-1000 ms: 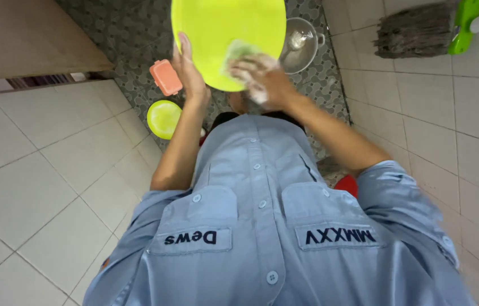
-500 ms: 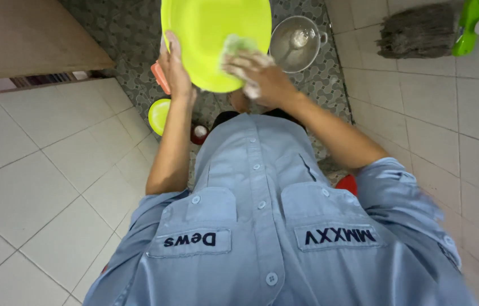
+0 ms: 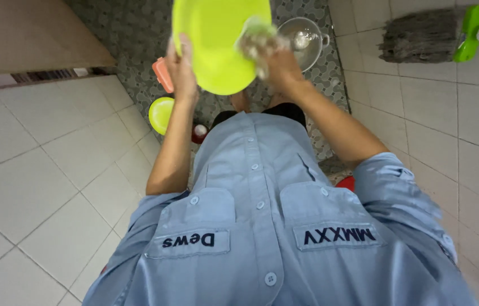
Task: Washing a yellow plate with a sponge and soap on a tiled floor.
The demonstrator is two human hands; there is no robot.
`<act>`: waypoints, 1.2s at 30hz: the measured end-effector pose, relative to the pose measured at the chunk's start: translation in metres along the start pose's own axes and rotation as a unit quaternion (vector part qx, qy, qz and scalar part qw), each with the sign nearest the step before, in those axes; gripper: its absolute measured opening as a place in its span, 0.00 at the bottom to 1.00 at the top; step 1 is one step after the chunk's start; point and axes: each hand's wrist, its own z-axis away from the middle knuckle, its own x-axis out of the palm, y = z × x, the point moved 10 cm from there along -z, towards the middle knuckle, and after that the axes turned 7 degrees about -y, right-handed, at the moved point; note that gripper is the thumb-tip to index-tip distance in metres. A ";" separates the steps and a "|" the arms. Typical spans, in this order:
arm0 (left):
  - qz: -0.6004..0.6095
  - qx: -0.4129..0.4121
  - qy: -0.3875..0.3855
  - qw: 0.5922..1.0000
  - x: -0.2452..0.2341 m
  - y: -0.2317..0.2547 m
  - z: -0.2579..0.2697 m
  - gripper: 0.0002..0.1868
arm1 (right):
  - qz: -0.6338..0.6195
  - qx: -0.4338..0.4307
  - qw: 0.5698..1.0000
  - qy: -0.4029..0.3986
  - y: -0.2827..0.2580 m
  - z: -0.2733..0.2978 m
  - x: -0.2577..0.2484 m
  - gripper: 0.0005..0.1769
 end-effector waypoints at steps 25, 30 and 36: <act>-0.007 0.034 0.056 0.998 0.046 -0.010 0.028 0.26 | -0.197 0.008 0.977 0.085 0.057 -0.017 -0.061 0.26; -0.063 0.064 0.076 0.993 0.087 -0.021 0.026 0.25 | -0.240 -0.024 0.953 0.184 0.076 -0.019 -0.071 0.24; -0.041 0.078 0.140 0.986 0.085 -0.024 0.036 0.21 | -0.182 -0.125 0.971 0.094 0.069 0.015 -0.076 0.25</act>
